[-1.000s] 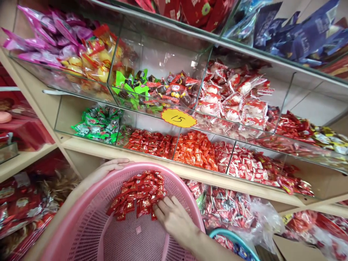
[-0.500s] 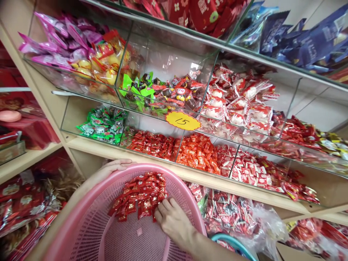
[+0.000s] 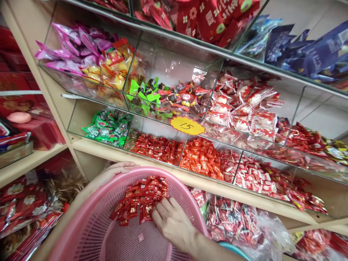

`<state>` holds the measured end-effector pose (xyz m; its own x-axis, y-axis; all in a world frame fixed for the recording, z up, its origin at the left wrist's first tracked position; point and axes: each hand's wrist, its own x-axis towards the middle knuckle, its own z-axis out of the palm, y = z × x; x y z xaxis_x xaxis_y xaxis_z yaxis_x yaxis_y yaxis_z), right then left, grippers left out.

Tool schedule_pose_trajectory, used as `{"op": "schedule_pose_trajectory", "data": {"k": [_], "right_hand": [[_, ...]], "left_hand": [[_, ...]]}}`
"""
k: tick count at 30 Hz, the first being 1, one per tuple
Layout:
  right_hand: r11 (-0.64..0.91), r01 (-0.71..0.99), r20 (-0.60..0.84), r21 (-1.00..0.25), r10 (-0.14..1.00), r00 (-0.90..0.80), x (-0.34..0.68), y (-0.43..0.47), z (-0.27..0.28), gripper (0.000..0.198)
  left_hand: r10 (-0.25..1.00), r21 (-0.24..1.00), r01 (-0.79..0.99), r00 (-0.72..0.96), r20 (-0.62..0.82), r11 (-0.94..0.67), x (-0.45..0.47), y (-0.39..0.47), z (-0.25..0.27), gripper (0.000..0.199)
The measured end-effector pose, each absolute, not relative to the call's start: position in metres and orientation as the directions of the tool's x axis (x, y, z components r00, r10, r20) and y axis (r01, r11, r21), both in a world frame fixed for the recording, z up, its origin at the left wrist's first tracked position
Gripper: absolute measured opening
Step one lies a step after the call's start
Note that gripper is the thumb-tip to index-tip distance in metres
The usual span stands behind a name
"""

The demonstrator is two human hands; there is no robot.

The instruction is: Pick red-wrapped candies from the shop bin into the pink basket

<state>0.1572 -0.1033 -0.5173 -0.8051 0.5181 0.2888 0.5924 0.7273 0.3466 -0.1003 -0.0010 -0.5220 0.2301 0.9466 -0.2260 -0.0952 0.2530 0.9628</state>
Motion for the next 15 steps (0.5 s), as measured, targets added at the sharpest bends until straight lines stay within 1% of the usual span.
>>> {"op": "schedule_pose_trajectory", "data": {"k": [3, 4, 6, 9, 12, 13, 15], "right_hand": [[0.752, 0.563, 0.391, 0.343, 0.430, -0.814, 0.138, -0.083, -0.486, 0.013], [0.746, 0.568, 0.421, 0.348, 0.417, -0.805, 0.131, -0.072, -0.475, 0.014], [0.707, 0.614, 0.466, 0.351, 0.437, -0.769, 0.116, -0.043, -0.455, 0.014], [0.591, 0.736, 0.467, 0.329, 0.576, -0.671, 0.099, 0.009, -0.433, 0.019], [0.460, 0.849, 0.384, 0.260, 0.757, -0.528, 0.091, 0.058, -0.427, 0.019], [0.428, 0.873, 0.354, 0.236, 0.798, -0.487, 0.091, 0.072, -0.428, 0.019], [0.392, 0.897, 0.318, 0.203, 0.840, -0.439, 0.090, 0.093, -0.435, 0.020]], "left_hand": [[0.949, 0.960, -0.103, 0.209, -0.235, 0.261, -0.099, -0.001, -0.520, 0.037], [0.951, 0.961, -0.100, 0.205, -0.233, 0.257, -0.099, 0.000, -0.521, 0.037], [0.952, 0.964, -0.100, 0.214, -0.221, 0.246, -0.101, 0.003, -0.525, 0.038], [0.951, 0.967, -0.105, 0.236, -0.201, 0.231, -0.104, 0.005, -0.530, 0.040], [0.942, 0.964, -0.141, 0.284, -0.178, 0.225, -0.105, 0.004, -0.530, 0.037], [0.941, 0.962, -0.145, 0.287, -0.182, 0.230, -0.105, 0.003, -0.528, 0.036], [0.942, 0.961, -0.128, 0.264, -0.207, 0.247, -0.105, 0.001, -0.523, 0.035]]}}
